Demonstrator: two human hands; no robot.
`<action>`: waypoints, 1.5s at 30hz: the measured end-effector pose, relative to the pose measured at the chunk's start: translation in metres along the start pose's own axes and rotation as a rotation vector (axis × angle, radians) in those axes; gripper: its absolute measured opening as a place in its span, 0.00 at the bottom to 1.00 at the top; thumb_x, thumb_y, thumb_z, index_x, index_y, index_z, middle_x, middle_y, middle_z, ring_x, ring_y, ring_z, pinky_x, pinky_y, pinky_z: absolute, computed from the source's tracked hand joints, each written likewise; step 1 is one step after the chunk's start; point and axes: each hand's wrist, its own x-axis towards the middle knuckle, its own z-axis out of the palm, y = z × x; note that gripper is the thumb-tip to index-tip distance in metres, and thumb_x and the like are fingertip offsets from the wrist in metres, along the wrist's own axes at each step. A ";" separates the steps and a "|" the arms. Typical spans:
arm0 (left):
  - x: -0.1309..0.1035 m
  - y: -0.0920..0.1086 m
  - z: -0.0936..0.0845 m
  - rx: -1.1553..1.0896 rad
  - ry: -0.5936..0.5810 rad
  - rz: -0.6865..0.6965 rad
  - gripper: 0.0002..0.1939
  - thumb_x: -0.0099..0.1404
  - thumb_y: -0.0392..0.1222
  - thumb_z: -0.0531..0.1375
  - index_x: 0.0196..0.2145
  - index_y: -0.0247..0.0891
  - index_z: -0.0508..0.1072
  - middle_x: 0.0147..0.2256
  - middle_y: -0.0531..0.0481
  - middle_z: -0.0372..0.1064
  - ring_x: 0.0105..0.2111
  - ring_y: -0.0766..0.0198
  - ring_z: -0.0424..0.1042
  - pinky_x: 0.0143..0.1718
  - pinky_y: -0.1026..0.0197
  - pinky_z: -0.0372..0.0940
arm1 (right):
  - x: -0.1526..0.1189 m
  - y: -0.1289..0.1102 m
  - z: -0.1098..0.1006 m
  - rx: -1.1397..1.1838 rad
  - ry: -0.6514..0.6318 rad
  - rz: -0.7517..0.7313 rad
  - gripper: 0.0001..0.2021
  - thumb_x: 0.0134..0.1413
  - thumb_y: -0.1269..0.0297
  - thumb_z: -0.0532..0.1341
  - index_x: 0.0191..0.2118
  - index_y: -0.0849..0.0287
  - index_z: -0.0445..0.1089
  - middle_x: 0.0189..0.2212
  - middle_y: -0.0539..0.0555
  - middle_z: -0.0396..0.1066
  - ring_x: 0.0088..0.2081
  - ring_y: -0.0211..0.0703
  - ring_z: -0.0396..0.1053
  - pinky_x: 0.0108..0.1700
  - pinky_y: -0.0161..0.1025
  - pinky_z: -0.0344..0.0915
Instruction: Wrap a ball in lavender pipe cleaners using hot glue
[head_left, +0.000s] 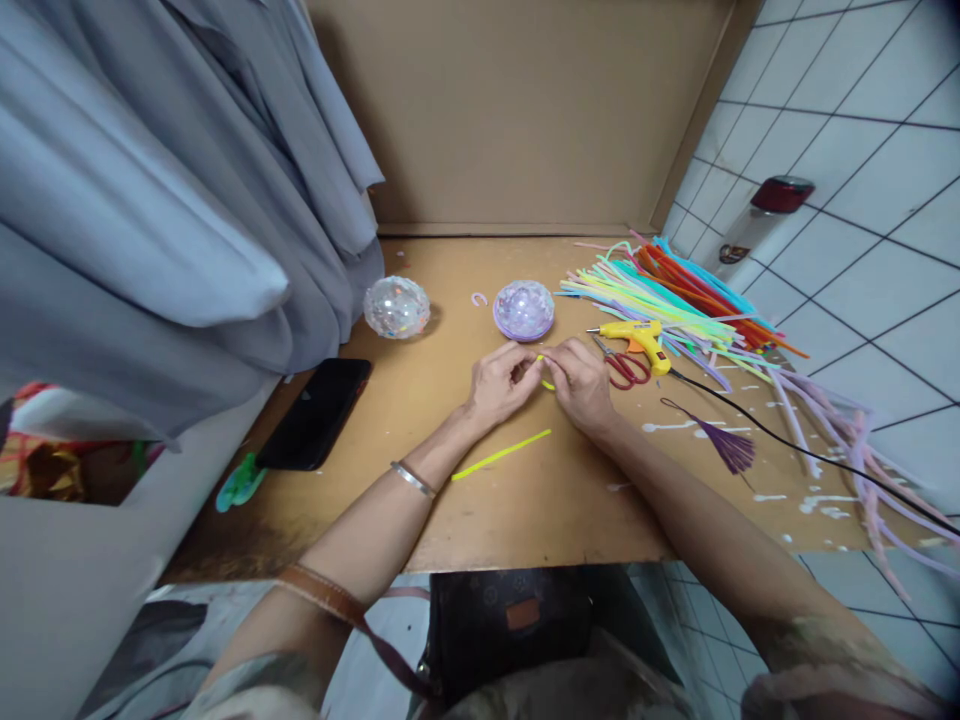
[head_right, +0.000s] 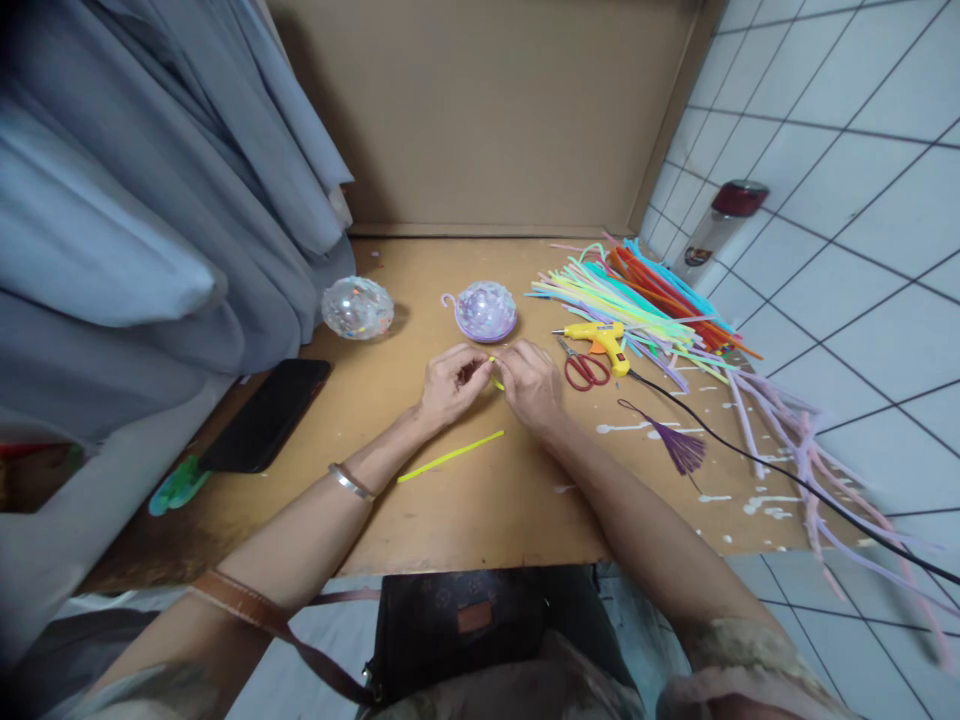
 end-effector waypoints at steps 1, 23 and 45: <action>0.000 0.000 0.000 -0.007 -0.004 0.005 0.12 0.67 0.45 0.58 0.31 0.37 0.76 0.25 0.51 0.69 0.24 0.68 0.64 0.28 0.64 0.59 | 0.000 0.000 0.000 -0.001 0.000 0.005 0.17 0.69 0.62 0.51 0.40 0.57 0.77 0.33 0.57 0.73 0.37 0.46 0.69 0.40 0.42 0.64; 0.014 -0.004 0.000 -0.362 0.258 -0.551 0.07 0.54 0.36 0.58 0.20 0.38 0.66 0.18 0.59 0.59 0.21 0.72 0.56 0.26 0.68 0.57 | 0.000 -0.006 -0.001 -0.036 0.019 0.129 0.29 0.62 0.49 0.58 0.64 0.58 0.63 0.50 0.65 0.68 0.53 0.61 0.65 0.54 0.57 0.61; 0.009 0.002 0.002 -0.267 0.210 -0.498 0.06 0.53 0.34 0.59 0.20 0.37 0.68 0.19 0.58 0.62 0.21 0.71 0.58 0.26 0.66 0.55 | 0.000 -0.003 0.003 0.133 0.112 0.214 0.14 0.65 0.62 0.54 0.48 0.58 0.74 0.36 0.58 0.76 0.36 0.47 0.72 0.41 0.44 0.69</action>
